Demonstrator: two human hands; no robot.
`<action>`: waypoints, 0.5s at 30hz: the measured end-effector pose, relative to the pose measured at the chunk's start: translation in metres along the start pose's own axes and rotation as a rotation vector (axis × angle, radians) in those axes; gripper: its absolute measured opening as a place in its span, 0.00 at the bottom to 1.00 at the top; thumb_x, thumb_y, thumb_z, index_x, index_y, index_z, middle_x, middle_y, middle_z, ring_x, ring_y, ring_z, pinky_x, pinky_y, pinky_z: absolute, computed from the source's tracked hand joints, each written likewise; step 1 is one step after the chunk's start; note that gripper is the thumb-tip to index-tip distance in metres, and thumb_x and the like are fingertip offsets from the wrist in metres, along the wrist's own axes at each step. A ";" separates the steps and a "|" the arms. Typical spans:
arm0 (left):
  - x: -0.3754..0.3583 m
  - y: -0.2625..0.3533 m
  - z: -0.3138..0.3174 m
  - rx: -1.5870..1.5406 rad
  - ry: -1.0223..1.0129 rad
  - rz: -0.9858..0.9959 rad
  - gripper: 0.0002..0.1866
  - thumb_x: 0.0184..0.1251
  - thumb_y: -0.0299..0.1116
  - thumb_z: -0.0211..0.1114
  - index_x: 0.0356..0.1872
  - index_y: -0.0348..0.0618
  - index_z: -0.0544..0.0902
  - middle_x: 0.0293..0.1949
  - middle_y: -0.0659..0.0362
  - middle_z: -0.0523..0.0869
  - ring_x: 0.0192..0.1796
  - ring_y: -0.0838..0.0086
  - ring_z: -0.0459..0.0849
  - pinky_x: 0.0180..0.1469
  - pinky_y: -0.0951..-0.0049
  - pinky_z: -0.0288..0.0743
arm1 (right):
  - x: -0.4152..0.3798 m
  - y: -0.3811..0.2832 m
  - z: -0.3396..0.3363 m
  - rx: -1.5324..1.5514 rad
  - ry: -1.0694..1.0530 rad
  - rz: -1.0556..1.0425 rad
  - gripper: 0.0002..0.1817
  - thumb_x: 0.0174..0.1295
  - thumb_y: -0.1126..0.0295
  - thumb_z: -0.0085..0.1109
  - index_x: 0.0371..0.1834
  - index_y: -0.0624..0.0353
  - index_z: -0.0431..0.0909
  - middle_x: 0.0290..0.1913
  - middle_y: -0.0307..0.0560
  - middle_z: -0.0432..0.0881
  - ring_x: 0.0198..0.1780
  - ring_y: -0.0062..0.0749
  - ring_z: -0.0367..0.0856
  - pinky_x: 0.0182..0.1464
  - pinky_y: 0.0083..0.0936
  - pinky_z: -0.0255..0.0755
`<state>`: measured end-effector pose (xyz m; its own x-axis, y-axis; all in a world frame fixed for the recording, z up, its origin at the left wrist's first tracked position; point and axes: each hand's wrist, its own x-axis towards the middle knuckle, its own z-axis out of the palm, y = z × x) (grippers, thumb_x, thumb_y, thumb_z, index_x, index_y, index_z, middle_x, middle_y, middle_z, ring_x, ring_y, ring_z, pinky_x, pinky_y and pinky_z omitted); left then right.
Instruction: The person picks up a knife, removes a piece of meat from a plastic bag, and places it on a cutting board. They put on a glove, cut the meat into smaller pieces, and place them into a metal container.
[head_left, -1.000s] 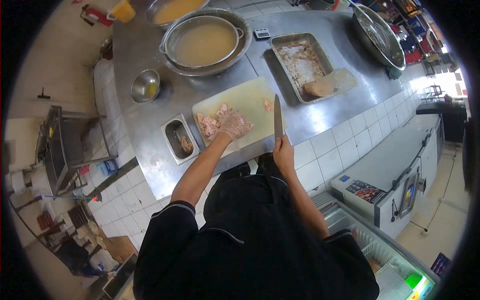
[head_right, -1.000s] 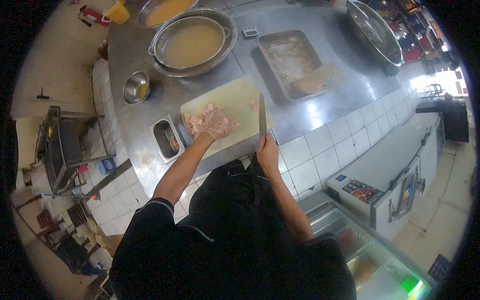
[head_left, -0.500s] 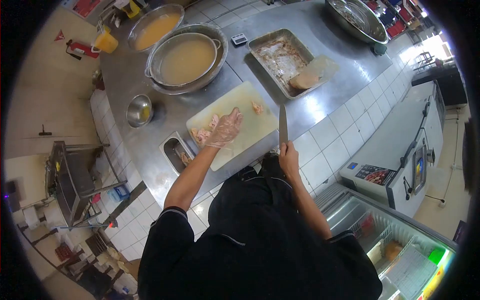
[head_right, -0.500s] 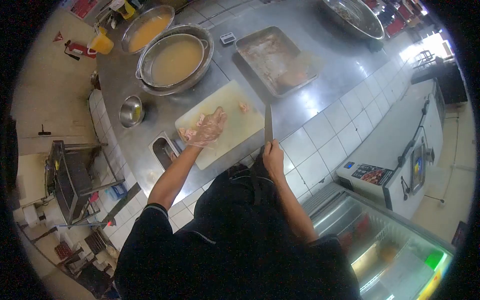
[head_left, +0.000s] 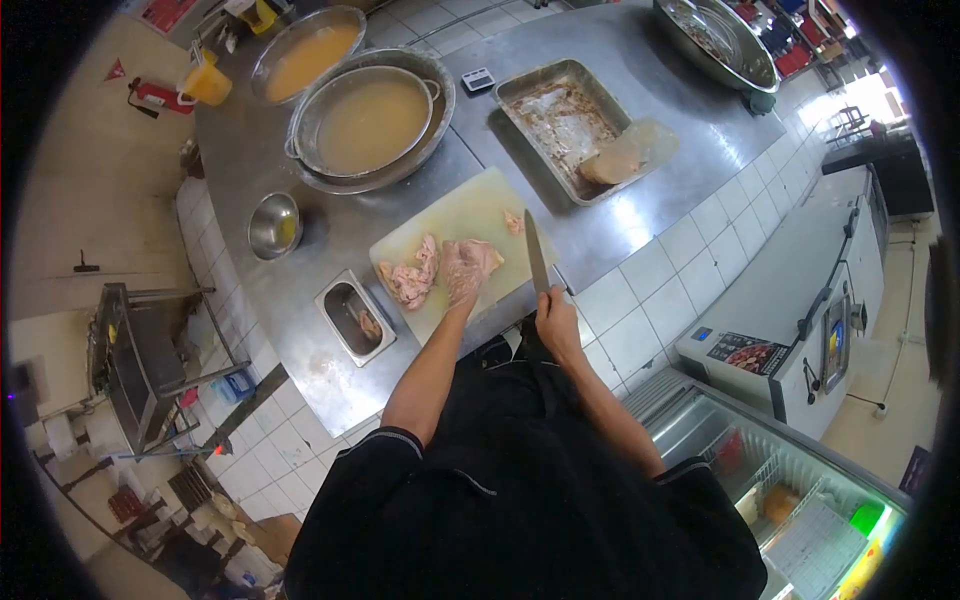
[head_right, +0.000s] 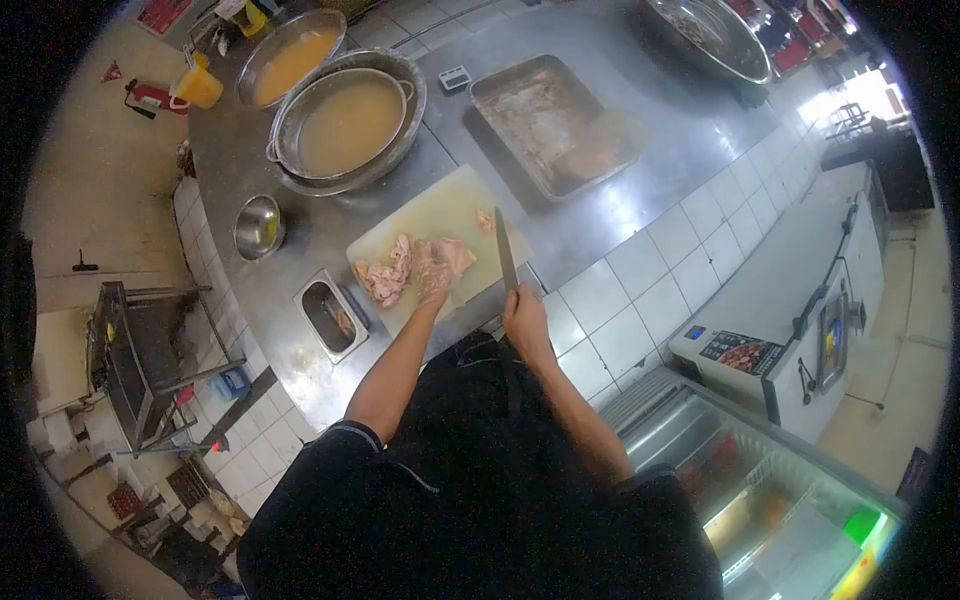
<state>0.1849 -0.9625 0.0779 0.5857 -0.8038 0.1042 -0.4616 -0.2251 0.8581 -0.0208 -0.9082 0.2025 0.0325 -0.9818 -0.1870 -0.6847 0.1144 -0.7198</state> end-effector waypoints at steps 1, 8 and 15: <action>-0.002 0.018 -0.008 -0.020 -0.004 -0.009 0.14 0.75 0.42 0.61 0.39 0.39 0.76 0.32 0.49 0.85 0.35 0.57 0.85 0.38 0.59 0.77 | -0.002 0.000 0.005 -0.019 -0.028 0.002 0.12 0.75 0.64 0.50 0.43 0.64 0.72 0.30 0.73 0.81 0.35 0.75 0.79 0.36 0.62 0.70; -0.017 0.067 -0.033 -0.034 -0.002 -0.101 0.16 0.72 0.44 0.64 0.38 0.38 0.77 0.32 0.45 0.85 0.35 0.52 0.84 0.37 0.53 0.76 | -0.011 0.000 0.041 -0.144 -0.125 -0.153 0.11 0.74 0.65 0.49 0.44 0.64 0.72 0.28 0.71 0.81 0.32 0.73 0.81 0.35 0.63 0.73; -0.025 0.042 -0.034 0.126 0.131 -0.115 0.15 0.78 0.39 0.55 0.44 0.33 0.76 0.33 0.34 0.83 0.40 0.34 0.82 0.40 0.46 0.74 | -0.015 -0.006 0.043 -0.226 -0.136 -0.093 0.11 0.74 0.65 0.49 0.43 0.63 0.71 0.25 0.70 0.81 0.29 0.71 0.82 0.34 0.63 0.75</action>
<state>0.1740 -0.9332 0.1286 0.7171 -0.6923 0.0803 -0.4614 -0.3852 0.7992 0.0144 -0.8875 0.1810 0.1896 -0.9555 -0.2260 -0.8185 -0.0267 -0.5738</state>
